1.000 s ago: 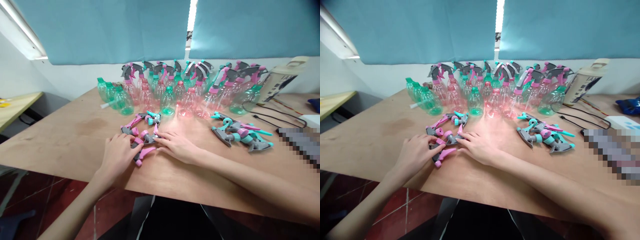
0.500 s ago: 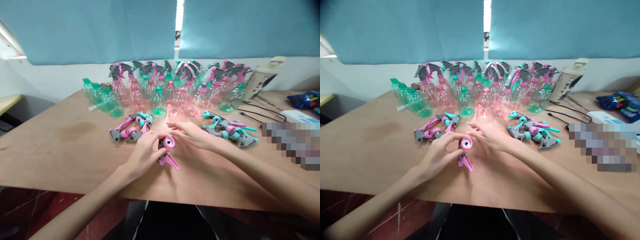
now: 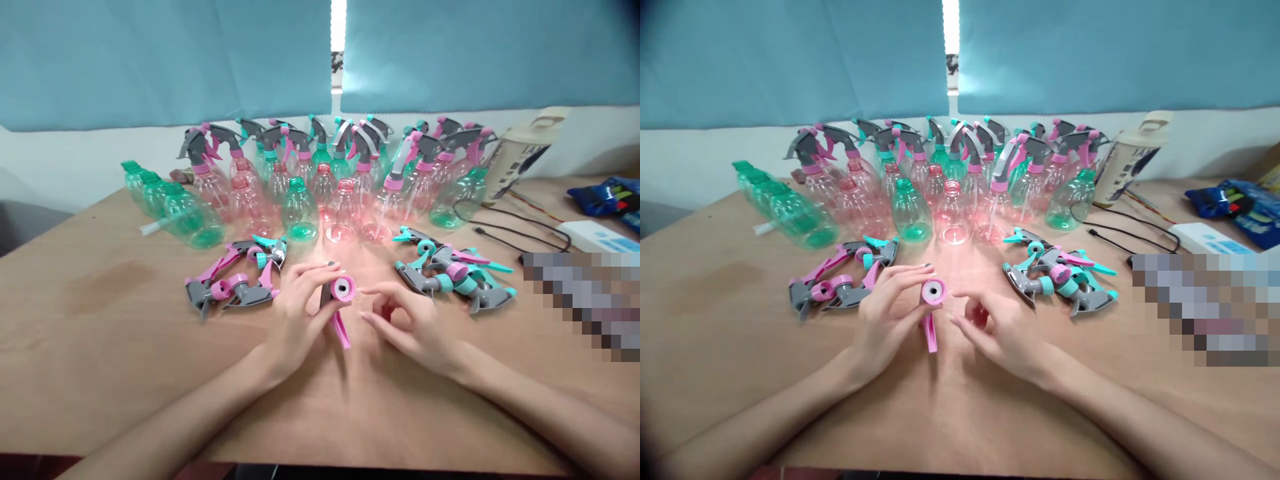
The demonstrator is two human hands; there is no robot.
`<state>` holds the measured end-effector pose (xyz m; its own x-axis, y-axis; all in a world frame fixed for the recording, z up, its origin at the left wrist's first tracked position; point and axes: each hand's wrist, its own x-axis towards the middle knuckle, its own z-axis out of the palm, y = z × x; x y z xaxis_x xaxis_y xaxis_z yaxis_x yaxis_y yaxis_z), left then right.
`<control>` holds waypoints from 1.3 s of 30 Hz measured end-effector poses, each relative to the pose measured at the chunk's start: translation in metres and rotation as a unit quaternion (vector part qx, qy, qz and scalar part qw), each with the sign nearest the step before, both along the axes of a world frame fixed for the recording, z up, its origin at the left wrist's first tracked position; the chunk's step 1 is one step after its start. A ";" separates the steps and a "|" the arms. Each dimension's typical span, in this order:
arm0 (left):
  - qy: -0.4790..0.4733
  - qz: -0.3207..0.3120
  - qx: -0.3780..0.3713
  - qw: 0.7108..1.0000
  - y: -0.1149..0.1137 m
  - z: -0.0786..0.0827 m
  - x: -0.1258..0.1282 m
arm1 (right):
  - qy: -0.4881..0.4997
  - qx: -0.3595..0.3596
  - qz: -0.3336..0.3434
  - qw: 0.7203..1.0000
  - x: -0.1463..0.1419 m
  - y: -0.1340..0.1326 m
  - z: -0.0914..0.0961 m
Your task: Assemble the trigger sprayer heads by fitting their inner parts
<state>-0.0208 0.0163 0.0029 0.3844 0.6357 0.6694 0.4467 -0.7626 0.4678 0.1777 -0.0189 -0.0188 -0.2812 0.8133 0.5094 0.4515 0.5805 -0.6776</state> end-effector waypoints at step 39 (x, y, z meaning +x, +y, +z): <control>0.001 -0.058 -0.038 0.998 -0.004 -0.009 -0.001 | -0.075 0.113 0.043 0.990 -0.024 0.007 -0.016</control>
<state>-0.0220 0.0125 -0.0057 0.4604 0.6351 0.6202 0.3580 -0.7722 0.5250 0.1536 -0.0124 -0.0353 -0.4303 0.6531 0.6232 0.4789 0.7503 -0.4557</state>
